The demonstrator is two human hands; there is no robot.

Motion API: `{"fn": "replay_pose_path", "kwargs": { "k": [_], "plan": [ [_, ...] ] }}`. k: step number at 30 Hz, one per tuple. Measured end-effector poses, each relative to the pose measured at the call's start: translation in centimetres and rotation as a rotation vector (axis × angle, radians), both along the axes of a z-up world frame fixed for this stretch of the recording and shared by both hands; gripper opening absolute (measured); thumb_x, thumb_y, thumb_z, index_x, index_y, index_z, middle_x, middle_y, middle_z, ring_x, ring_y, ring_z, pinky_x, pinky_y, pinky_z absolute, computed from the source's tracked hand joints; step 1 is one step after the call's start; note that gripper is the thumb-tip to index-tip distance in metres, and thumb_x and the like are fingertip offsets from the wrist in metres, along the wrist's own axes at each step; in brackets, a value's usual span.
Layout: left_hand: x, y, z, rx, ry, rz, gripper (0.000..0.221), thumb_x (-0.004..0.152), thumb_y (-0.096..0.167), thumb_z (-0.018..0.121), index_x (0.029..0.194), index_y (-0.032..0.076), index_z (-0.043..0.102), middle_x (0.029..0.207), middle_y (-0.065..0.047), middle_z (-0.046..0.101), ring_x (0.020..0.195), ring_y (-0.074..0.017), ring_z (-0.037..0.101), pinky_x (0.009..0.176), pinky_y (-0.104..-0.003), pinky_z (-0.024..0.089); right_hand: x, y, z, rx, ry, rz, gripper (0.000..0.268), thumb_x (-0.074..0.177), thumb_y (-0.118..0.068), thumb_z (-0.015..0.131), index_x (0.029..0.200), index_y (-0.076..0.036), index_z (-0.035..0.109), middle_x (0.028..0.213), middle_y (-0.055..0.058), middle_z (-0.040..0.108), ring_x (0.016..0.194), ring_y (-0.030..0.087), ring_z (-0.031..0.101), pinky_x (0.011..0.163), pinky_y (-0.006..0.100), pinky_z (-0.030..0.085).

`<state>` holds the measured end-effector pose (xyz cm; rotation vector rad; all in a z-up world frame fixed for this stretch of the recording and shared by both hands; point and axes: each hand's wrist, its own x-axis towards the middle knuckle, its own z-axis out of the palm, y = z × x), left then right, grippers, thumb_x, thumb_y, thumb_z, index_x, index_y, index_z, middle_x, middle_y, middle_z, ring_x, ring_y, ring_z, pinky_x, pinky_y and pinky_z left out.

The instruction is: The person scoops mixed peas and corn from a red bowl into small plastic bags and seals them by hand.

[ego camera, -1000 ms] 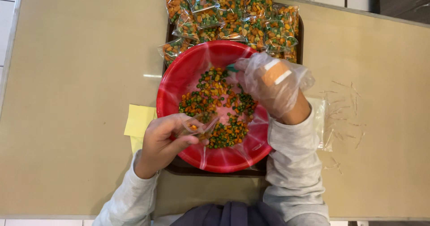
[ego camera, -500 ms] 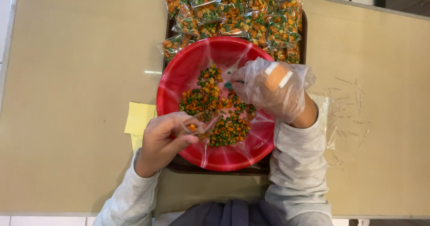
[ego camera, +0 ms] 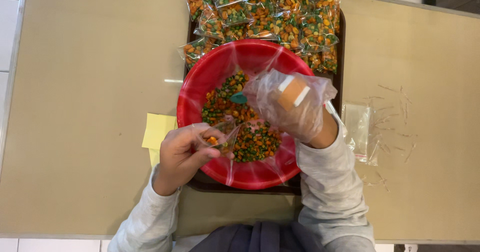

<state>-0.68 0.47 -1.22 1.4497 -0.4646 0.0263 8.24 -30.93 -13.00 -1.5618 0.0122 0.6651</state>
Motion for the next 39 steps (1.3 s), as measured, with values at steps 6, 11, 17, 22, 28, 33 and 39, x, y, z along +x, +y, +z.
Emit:
{"fn": "replay_pose_path", "kwargs": {
  "k": [6, 11, 17, 22, 28, 33, 39],
  "plan": [
    [-0.3, 0.1, -0.8, 0.022, -0.001, 0.024, 0.029, 0.091, 0.024, 0.068, 0.075, 0.004, 0.055, 0.094, -0.018, 0.07, 0.064, -0.0265, 0.077, 0.063, -0.03, 0.059, 0.5, 5.2, 1.7, 0.553, -0.034, 0.253, 0.017, 0.102, -0.019, 0.055, 0.118, -0.011, 0.054, 0.108, 0.008, 0.062, 0.097, 0.018, 0.063, 0.092, 0.032, 0.053],
    [-0.1, 0.0, -0.2, 0.008, -0.027, 0.013, 0.029, 0.093, 0.024, 0.066, 0.075, 0.007, 0.051, 0.092, -0.019, 0.071, 0.069, -0.024, 0.071, 0.068, -0.034, 0.06, 0.3, 4.4, 2.4, -0.156, -0.28, 0.581, 0.029, 0.097, -0.026, 0.056, 0.123, -0.015, 0.063, 0.11, -0.002, 0.066, 0.107, 0.012, 0.067, 0.098, 0.029, 0.051],
    [0.8, -0.4, 0.7, -0.028, -0.057, 0.046, 0.024, 0.089, 0.024, 0.073, 0.096, 0.0, 0.075, 0.046, 0.001, 0.047, 0.043, -0.0075, 0.037, 0.046, -0.021, 0.041, -0.8, 1.2, 6.4, -0.399, -0.273, 0.637, 0.028, 0.095, -0.035, 0.056, 0.12, -0.026, 0.062, 0.101, -0.007, 0.066, 0.1, 0.008, 0.067, 0.094, 0.027, 0.05],
    [0.9, -0.5, 0.8, -0.022, -0.073, 0.055, 0.025, 0.089, 0.024, 0.074, 0.098, 0.001, 0.074, 0.047, -0.001, 0.05, 0.044, -0.0083, 0.038, 0.046, -0.022, 0.042, -0.6, 2.4, 9.1, -0.597, -0.269, 0.657, 0.027, 0.092, -0.044, 0.055, 0.117, -0.036, 0.062, 0.092, -0.012, 0.065, 0.094, 0.004, 0.067, 0.091, 0.024, 0.048],
    [0.7, -0.4, 0.8, -0.019, -0.045, 0.029, 0.024, 0.089, 0.023, 0.073, 0.098, 0.001, 0.075, 0.05, -0.002, 0.054, 0.043, -0.0088, 0.04, 0.045, -0.023, 0.043, 1.1, 5.0, 11.9, -0.857, -0.259, 0.654, 0.026, 0.089, -0.056, 0.055, 0.113, -0.049, 0.061, 0.081, -0.018, 0.065, 0.085, -0.001, 0.067, 0.087, 0.021, 0.047],
    [0.5, -0.6, 0.8, -0.025, -0.036, 0.041, 0.026, 0.089, 0.026, 0.074, 0.099, 0.002, 0.075, 0.057, -0.004, 0.064, 0.044, -0.0104, 0.042, 0.046, -0.025, 0.045, 2.2, 5.0, 14.8, -1.06, -0.258, 0.662, 0.025, 0.087, -0.065, 0.055, 0.11, -0.059, 0.061, 0.072, -0.022, 0.065, 0.079, -0.004, 0.067, 0.083, 0.019, 0.046],
    [0.5, -0.7, 0.1, -0.022, -0.055, 0.049, 0.026, 0.089, 0.025, 0.074, 0.1, 0.002, 0.075, 0.058, -0.004, 0.063, 0.047, -0.0102, 0.047, 0.05, -0.024, 0.048, 3.1, 6.1, 17.8, -1.329, -0.266, 0.648, 0.024, 0.084, -0.077, 0.056, 0.107, -0.072, 0.062, 0.061, -0.028, 0.065, 0.071, -0.009, 0.068, 0.079, 0.016, 0.044]
  ]
}}
